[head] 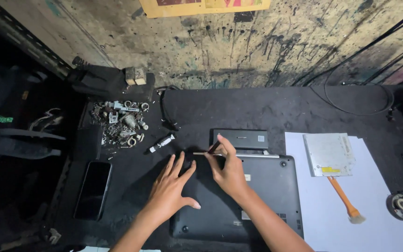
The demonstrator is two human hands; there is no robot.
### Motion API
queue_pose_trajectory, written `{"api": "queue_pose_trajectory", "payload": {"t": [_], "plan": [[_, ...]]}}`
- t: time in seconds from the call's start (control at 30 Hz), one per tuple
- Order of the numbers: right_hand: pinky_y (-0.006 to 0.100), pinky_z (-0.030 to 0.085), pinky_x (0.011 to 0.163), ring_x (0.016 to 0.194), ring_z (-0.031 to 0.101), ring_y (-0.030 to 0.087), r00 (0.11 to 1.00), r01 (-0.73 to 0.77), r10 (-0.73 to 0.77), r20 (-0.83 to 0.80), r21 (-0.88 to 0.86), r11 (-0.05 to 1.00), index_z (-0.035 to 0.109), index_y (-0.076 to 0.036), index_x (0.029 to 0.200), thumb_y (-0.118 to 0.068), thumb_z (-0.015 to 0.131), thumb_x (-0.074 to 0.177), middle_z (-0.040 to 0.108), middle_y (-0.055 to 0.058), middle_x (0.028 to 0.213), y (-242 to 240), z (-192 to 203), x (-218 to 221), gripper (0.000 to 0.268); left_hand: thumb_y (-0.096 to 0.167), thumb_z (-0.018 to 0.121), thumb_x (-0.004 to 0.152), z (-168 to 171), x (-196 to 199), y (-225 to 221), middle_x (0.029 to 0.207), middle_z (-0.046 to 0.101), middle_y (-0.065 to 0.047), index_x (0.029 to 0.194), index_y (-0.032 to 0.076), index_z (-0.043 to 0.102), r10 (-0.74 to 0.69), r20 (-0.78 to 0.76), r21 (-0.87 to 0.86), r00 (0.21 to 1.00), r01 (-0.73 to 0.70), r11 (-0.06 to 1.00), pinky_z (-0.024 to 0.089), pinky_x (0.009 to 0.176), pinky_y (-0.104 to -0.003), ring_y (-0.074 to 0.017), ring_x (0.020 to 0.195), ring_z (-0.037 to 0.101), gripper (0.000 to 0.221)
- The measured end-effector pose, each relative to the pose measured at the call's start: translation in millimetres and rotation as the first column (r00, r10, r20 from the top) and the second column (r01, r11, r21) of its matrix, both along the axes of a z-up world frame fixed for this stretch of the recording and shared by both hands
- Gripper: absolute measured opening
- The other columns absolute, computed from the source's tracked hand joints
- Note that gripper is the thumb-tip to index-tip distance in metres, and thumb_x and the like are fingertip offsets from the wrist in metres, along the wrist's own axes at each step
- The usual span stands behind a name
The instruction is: Disassembling a laptop by removing the battery, optical drive, and back cover to access internal components.
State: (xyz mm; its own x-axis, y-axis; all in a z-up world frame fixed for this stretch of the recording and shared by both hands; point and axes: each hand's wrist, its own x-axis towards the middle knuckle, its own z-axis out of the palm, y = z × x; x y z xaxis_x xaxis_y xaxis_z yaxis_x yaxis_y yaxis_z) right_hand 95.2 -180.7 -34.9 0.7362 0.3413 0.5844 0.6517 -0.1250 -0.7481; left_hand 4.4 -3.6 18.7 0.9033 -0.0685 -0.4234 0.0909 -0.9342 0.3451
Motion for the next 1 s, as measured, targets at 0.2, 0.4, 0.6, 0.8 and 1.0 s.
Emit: {"api": "queue_pose_trajectory", "payload": {"t": [0.2, 0.4, 0.6, 0.8, 1.0], "plan": [[0.031, 0.055, 0.076, 0.084, 0.07, 0.021, 0.994, 0.01, -0.02, -0.105, -0.098, 0.995, 0.047, -0.015, 0.143, -0.007, 0.07, 0.099, 0.067, 0.007, 0.099, -1, -22, 0, 0.05, 0.051, 0.096, 0.071, 7, -1, -2, 0.174, -0.001, -0.002, 0.16, 0.032, 0.026, 0.035, -0.038, -0.001, 0.999, -0.035, 0.999, 0.037, 0.11, -0.066, -0.036, 0.159, -0.003, 0.115], [0.033, 0.045, 0.061, 0.071, 0.051, 0.018, 0.999, 0.028, -0.02, 0.048, -0.172, 0.985, 0.033, -0.028, 0.155, -0.008, 0.077, 0.098, 0.052, 0.004, 0.091, -1, -25, 1, 0.075, 0.054, 0.097, 0.071, -3, -2, 0, 0.174, -0.001, -0.004, 0.161, 0.03, 0.025, 0.012, 0.001, 0.015, 1.0, -0.012, 1.0, 0.029, 0.117, -0.062, -0.0375, 0.158, -0.004, 0.118], [0.036, 0.054, 0.085, 0.096, 0.066, 0.023, 1.0, -0.027, 0.027, 0.016, 0.002, 1.0, 0.032, -0.021, 0.154, -0.005, 0.079, 0.094, 0.062, 0.008, 0.109, -1, -4, 3, 0.079, 0.051, 0.095, 0.073, 3, 0, -1, 0.174, -0.001, -0.002, 0.16, 0.031, 0.028, 0.022, -0.047, 0.007, 0.999, -0.021, 1.0, 0.03, 0.115, -0.065, -0.0365, 0.159, -0.005, 0.112], [0.038, 0.055, 0.086, 0.1, 0.067, 0.026, 0.996, -0.057, 0.057, 0.074, -0.011, 0.998, 0.029, -0.018, 0.155, -0.001, 0.076, 0.096, 0.064, 0.011, 0.115, -2, 7, 2, 0.077, 0.054, 0.095, 0.073, 0, 1, -1, 0.174, -0.002, -0.003, 0.162, 0.032, 0.025, 0.007, -0.046, 0.035, 0.999, -0.006, 0.999, 0.028, 0.116, -0.064, -0.0374, 0.158, -0.007, 0.115], [0.036, 0.052, 0.092, 0.098, 0.066, 0.024, 0.998, -0.058, 0.059, -0.007, 0.034, 0.998, 0.031, -0.016, 0.154, 0.002, 0.07, 0.097, 0.064, 0.009, 0.112, -1, 5, 2, 0.071, 0.054, 0.094, 0.074, 11, 0, -4, 0.174, -0.008, -0.003, 0.161, 0.037, 0.027, 0.075, -0.098, 0.028, 0.992, -0.073, 0.997, 0.032, 0.113, -0.068, -0.0427, 0.158, -0.013, 0.111]]}}
